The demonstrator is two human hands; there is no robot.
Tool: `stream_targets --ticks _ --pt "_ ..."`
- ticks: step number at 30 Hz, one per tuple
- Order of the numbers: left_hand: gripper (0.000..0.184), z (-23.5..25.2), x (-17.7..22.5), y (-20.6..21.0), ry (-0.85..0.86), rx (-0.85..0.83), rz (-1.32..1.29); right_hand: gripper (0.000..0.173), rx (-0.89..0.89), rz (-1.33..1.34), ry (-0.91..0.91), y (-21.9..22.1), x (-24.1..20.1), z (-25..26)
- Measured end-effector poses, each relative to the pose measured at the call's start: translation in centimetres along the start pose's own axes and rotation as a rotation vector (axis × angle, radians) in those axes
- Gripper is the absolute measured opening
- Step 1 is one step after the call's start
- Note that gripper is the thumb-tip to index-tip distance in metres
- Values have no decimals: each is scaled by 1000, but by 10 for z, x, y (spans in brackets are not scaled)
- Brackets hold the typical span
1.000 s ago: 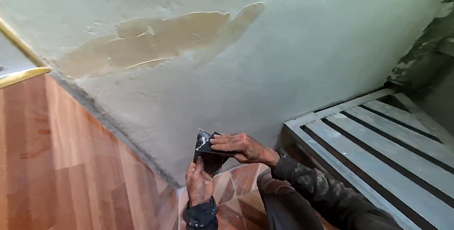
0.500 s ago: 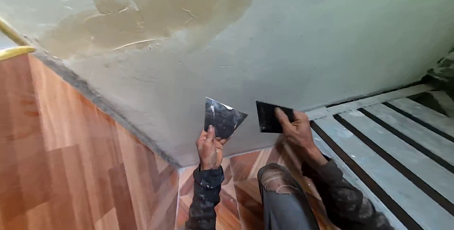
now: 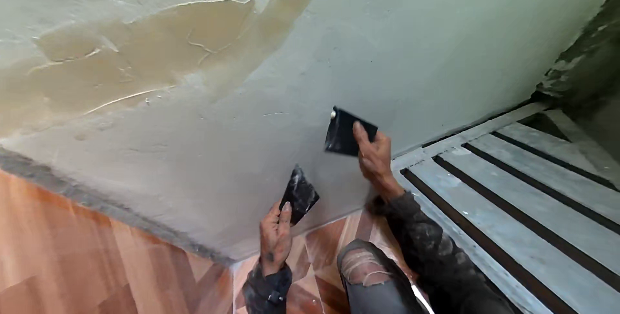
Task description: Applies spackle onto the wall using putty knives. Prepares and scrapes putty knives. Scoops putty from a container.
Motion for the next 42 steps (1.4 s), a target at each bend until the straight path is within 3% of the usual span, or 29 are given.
stream_targets --ticks 3,6,11,15,20,24,26,29,32,34,38,42 --pt "25 -11 -18 -9 -67 77 -31 26 82 -534 -478 -13 -13 59" --pt "23 -20 -35 -11 -130 132 -67 31 181 -822 -634 -6 -20 107" --pt "22 -32 -57 -17 -174 202 -100 41 282 -992 -594 27 -10 134" --pt "22 -40 -76 -29 -164 218 -99 44 261 -1009 -600 47 1 132" --pt "22 -40 -89 -31 -129 239 -136 38 110 -1054 -679 69 23 102" --pt "22 -39 -79 -21 -196 271 -235 46 -234 -1051 -659 59 25 53" --pt "22 -37 -68 -14 -235 301 -348 41 -315 -995 -665 42 16 42" --pt "23 -30 -51 -6 -236 305 -462 38 -174 -909 -633 8 -2 44" --pt "24 -27 -41 -1 -211 286 -485 34 180 -912 -587 -10 -15 98" --pt "24 -28 -38 -1 -209 294 -485 35 278 -911 -526 -4 -27 128" --pt "24 -31 -33 -3 -225 358 -535 42 189 -945 -513 42 -26 124" --pt "21 -22 -19 -1 -210 393 -618 38 -99 -990 -606 79 3 69"
Point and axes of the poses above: each hand's wrist, its own z-axis towards the middle knuckle, its own y-axis out of the palm, x = y × z, the point moved 1 cm from there along z, towards the middle knuckle, and after that the axes turned 13 degrees about -x, right-handed, at the moved point
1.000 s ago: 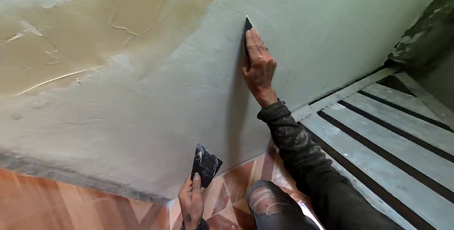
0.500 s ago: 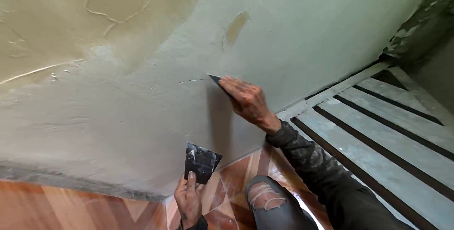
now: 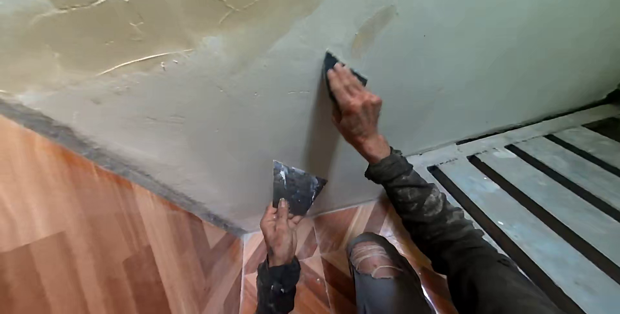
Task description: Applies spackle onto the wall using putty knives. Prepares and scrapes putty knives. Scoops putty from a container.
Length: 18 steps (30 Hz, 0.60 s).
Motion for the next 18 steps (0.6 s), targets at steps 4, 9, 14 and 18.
stream_targets --ticks 4,9,14,18 --pt "22 4 21 21 -26 -51 -180 33 -176 567 -42 -26 -15 -55" --pt "23 3 45 42 -141 -82 -296 26 -166 1384 373 -12 -23 -96" --pt "23 1 53 40 -132 -38 -247 24 -173 1423 262 -11 -32 -118" --pt "23 3 58 29 -75 -35 -205 30 -325 1135 -23 -19 -29 -124"
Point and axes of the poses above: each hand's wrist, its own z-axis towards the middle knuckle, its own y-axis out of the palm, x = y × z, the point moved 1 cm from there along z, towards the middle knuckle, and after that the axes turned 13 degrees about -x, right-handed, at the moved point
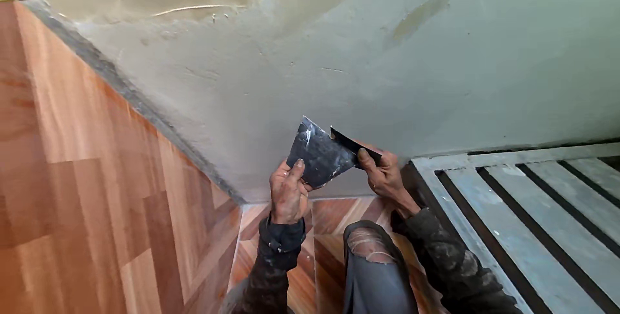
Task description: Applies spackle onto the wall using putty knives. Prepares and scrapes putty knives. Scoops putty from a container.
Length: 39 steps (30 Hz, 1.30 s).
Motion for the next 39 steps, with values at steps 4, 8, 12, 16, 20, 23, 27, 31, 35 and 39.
stream_targets --ticks 4,8,12,16,20,23,27,31,35,39 --pt "25 1 2 -11 38 3 7 32 -163 -292 73 -14 2 -9" --pt "24 4 -2 -19 159 6 40 24 277 -216 211 -11 -5 -13" --pt "24 2 -12 -20 249 -34 173 22 520 417 463 22 -14 2" --pt "21 1 -19 -23 288 -168 450 25 520 647 552 51 -6 14" --pt "22 0 -23 -48 177 -172 520 25 573 482 455 37 3 27" --pt "22 -5 -27 -73 127 -34 459 28 672 -65 298 24 4 45" --pt "20 -8 -52 -106 91 60 448 29 822 -486 175 29 22 85" --pt "19 -15 -67 -138 60 112 512 29 953 -674 187 46 41 113" --pt "18 -20 -66 -160 36 141 525 31 1048 -766 236 63 43 133" --pt "17 -20 -70 -178 38 148 516 32 1126 -800 318 78 39 156"
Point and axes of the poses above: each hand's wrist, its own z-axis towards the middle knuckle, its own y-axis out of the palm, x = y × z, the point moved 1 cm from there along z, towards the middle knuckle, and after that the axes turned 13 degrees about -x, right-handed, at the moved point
